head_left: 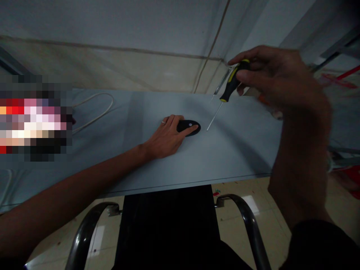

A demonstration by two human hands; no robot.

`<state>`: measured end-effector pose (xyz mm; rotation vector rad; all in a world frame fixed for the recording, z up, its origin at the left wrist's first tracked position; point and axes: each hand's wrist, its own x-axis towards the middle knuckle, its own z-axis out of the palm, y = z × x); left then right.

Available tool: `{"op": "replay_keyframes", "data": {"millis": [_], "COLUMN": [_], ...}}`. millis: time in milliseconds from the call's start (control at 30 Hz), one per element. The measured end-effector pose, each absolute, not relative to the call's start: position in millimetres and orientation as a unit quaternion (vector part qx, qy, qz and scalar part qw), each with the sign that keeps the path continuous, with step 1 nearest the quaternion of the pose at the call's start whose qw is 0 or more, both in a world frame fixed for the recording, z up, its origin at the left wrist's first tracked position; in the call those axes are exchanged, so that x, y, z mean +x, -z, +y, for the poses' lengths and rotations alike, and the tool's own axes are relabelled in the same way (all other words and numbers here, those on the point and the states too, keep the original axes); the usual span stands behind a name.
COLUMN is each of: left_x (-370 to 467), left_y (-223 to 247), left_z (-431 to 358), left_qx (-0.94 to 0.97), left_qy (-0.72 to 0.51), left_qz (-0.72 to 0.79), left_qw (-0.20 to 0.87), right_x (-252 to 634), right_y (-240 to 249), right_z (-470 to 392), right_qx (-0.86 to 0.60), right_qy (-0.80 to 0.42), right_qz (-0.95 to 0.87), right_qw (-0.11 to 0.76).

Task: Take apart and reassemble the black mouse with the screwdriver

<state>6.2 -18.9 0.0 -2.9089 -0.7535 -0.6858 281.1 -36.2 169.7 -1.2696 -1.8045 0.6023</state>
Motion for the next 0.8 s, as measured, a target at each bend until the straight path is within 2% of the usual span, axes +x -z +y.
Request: {"op": "replay_keyframes", "data": {"millis": [33, 167, 333, 800], "left_x": [6.2, 5.8, 5.0, 2.3], "left_y": [-0.6, -3.2, -3.6, -2.0], "left_z": [-19.1, -19.4, -17.7, -18.7], "left_qx": [-0.943, -0.945, -0.946, -0.950], "left_qy": [0.223, 0.216, 0.213, 0.209], "left_qz": [-0.245, -0.244, -0.241, -0.227], "left_qw": [0.027, 0.021, 0.022, 0.050], "right_x": [285.5, 294.9, 293.0, 295.2], "right_y": [-158.1, -108.1, -67.5, -62.2], "right_z": [-30.7, -14.6, -7.2, -16.8], "right_qx": [-0.492, -0.539, -0.568, -0.541], "right_qy": [-0.273, -0.409, -0.443, -0.455], "right_qz": [-0.701, -0.626, -0.626, -0.674], "right_qw": [0.437, 0.388, 0.299, 0.214]}}
